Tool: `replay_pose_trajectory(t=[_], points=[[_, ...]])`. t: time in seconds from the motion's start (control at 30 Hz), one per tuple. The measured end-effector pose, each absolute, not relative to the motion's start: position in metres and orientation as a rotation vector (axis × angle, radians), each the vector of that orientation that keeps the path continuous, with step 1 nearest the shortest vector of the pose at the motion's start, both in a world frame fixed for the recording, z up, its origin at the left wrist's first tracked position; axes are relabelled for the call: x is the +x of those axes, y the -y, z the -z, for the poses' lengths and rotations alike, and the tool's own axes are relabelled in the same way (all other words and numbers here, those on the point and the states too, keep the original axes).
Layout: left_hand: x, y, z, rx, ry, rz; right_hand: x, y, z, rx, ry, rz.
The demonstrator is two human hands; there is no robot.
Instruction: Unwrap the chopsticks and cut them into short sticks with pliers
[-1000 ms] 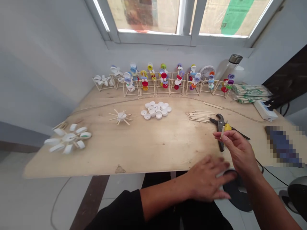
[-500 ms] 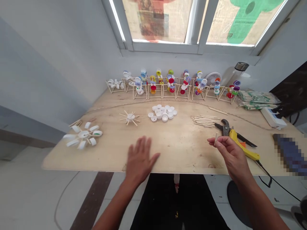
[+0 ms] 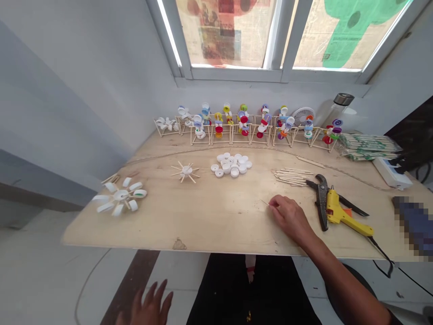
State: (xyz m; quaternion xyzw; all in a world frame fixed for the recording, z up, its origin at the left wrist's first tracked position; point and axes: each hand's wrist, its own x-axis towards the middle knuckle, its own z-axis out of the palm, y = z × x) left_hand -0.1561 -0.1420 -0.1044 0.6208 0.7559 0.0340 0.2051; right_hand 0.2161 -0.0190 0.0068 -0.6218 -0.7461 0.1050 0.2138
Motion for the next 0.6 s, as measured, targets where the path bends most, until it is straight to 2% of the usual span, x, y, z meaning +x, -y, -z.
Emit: replay_pose_trajectory(t=[0.1,0.3,0.37,0.53,0.6], points=[[-0.122,0.125,0.118,1.774,-2.018,-0.138,0.208,-0.003,-0.002,-1.747,2.158,-0.092],[-0.067,0.114,0.102,1.670,-1.631,-0.713,0.208,0.010,-0.017,-1.778,2.074,-0.086],[-0.056,0.117,0.089,1.430,-1.468,-0.718,0.203,0.042,-0.025,-1.624,1.874,-0.354],[-0.041,0.126,0.073,0.688,-0.932,-0.398,0.177,0.125,0.004,-1.251,1.307,-1.703],[-0.046,0.121,0.073,0.609,-0.954,-0.388,0.179,0.140,0.029,-1.348,1.088,-1.827]])
